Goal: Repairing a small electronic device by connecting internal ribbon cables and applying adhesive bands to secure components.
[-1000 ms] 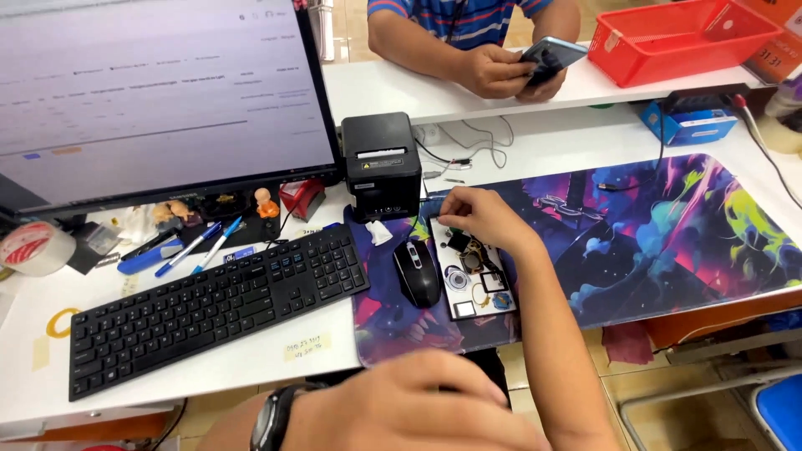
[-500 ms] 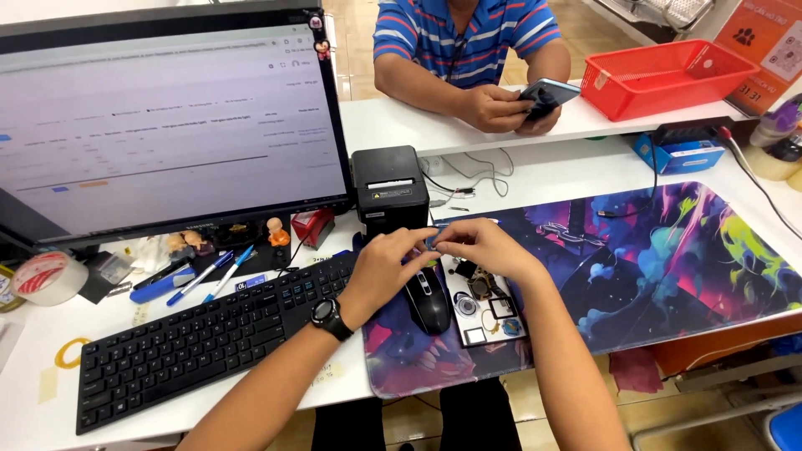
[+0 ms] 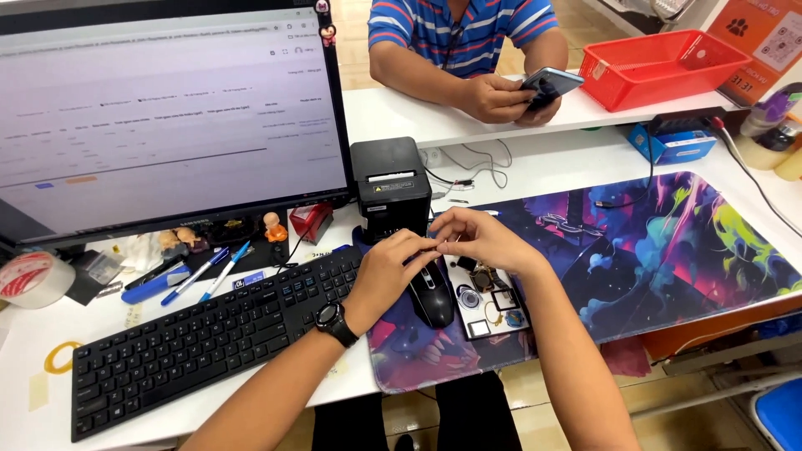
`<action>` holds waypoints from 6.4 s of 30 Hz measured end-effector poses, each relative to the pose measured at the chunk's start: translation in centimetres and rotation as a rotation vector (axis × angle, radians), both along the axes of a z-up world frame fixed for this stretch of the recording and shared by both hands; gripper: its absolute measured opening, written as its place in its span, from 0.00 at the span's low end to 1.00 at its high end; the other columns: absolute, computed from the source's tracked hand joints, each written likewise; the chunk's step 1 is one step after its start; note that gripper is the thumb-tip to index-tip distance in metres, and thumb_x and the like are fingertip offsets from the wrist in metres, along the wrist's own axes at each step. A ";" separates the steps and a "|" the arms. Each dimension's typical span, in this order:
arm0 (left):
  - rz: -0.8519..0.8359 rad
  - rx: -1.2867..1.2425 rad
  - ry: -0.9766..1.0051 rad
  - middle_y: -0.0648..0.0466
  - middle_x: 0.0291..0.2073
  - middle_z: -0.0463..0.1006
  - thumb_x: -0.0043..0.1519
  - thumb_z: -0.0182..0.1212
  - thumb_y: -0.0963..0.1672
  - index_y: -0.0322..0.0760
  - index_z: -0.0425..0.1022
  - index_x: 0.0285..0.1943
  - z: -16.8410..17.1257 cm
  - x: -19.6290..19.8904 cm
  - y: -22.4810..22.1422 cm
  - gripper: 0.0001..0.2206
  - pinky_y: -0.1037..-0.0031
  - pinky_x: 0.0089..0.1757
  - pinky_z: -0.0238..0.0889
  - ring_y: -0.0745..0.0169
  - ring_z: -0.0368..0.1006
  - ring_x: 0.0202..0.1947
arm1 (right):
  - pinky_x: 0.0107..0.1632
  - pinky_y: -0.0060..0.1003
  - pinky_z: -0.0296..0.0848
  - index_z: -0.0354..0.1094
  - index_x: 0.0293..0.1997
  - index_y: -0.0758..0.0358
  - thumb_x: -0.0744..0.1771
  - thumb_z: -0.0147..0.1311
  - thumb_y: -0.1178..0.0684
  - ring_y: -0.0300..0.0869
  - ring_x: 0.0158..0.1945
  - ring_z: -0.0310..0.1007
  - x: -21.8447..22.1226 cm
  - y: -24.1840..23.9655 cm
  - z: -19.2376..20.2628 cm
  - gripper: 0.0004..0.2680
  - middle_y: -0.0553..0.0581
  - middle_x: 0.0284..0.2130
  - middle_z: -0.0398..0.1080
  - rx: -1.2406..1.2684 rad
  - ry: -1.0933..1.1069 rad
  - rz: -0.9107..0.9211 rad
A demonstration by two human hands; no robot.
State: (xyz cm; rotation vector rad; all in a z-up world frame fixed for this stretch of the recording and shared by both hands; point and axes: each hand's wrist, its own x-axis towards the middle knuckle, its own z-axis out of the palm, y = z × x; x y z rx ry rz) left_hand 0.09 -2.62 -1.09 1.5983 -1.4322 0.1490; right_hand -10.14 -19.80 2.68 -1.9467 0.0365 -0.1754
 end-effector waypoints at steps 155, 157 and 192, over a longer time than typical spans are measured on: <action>0.033 -0.062 -0.002 0.58 0.26 0.75 0.56 0.71 0.44 0.42 0.73 0.49 -0.4 0.0 0.2 0.15 0.70 0.40 0.62 0.61 0.73 0.30 | 0.40 0.38 0.66 0.70 0.36 0.56 0.64 0.58 0.57 0.45 0.38 0.67 -6.2 1.4 -0.9 0.02 0.53 0.31 0.69 -0.634 0.003 -0.608; 0.029 -0.062 -0.001 0.57 0.26 0.75 0.56 0.71 0.43 0.42 0.73 0.49 -0.6 -0.1 0.3 0.15 0.70 0.40 0.62 0.61 0.73 0.30 | 0.38 0.38 0.67 0.70 0.36 0.57 0.64 0.58 0.56 0.44 0.37 0.70 -6.7 2.0 -0.5 0.02 0.53 0.30 0.71 -0.582 0.009 -0.631; 0.023 -0.034 -0.111 0.59 0.27 0.74 0.56 0.70 0.45 0.43 0.73 0.50 -0.7 0.3 0.2 0.15 0.72 0.39 0.61 0.63 0.72 0.31 | 0.41 0.39 0.69 0.70 0.34 0.64 0.62 0.57 0.59 0.48 0.40 0.66 -10.3 4.2 0.2 0.02 0.60 0.29 0.67 -0.622 0.164 -0.495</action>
